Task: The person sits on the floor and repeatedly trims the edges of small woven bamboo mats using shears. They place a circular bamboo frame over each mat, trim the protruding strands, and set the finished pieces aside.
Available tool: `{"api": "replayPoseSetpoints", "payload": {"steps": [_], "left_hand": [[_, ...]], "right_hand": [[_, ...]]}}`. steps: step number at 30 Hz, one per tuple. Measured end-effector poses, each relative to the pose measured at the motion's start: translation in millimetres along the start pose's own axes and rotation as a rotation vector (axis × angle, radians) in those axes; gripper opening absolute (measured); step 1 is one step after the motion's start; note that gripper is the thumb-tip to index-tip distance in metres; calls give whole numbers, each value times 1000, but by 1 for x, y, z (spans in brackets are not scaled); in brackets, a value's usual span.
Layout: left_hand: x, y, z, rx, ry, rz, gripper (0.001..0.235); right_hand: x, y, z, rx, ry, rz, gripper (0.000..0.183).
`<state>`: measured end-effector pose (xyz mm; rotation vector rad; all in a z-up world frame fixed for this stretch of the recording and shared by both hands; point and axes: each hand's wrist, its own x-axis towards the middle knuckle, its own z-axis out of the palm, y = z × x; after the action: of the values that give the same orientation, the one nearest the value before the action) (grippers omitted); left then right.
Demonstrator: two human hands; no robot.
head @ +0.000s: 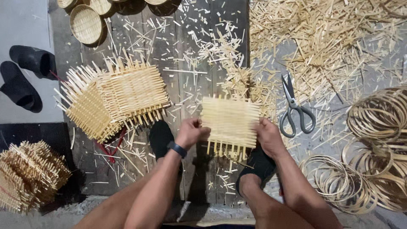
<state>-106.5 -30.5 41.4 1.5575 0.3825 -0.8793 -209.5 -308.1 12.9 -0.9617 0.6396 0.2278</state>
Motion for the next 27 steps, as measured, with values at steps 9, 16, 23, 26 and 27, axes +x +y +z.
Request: {"api": "replayPoseSetpoints", "payload": {"steps": [9, 16, 23, 26, 27], "left_hand": [[32, -76, -5, -102, 101, 59, 38], [29, -68, -16, 52, 139, -53, 41], [-4, -11, -28, 23, 119, -72, 65], [-11, 5, -34, -108, 194, -33, 60], [-11, 9, -35, -154, 202, -20, 57]], "right_hand": [[5, 18, -12, -380, 94, -50, 29], [7, 25, -10, -562, 149, -132, 32], [-52, -40, -118, -1116, 584, -281, 39], [-100, -54, -191, -1899, 575, 194, 42], [-112, -55, -213, -2034, 530, 274, 37]]}}
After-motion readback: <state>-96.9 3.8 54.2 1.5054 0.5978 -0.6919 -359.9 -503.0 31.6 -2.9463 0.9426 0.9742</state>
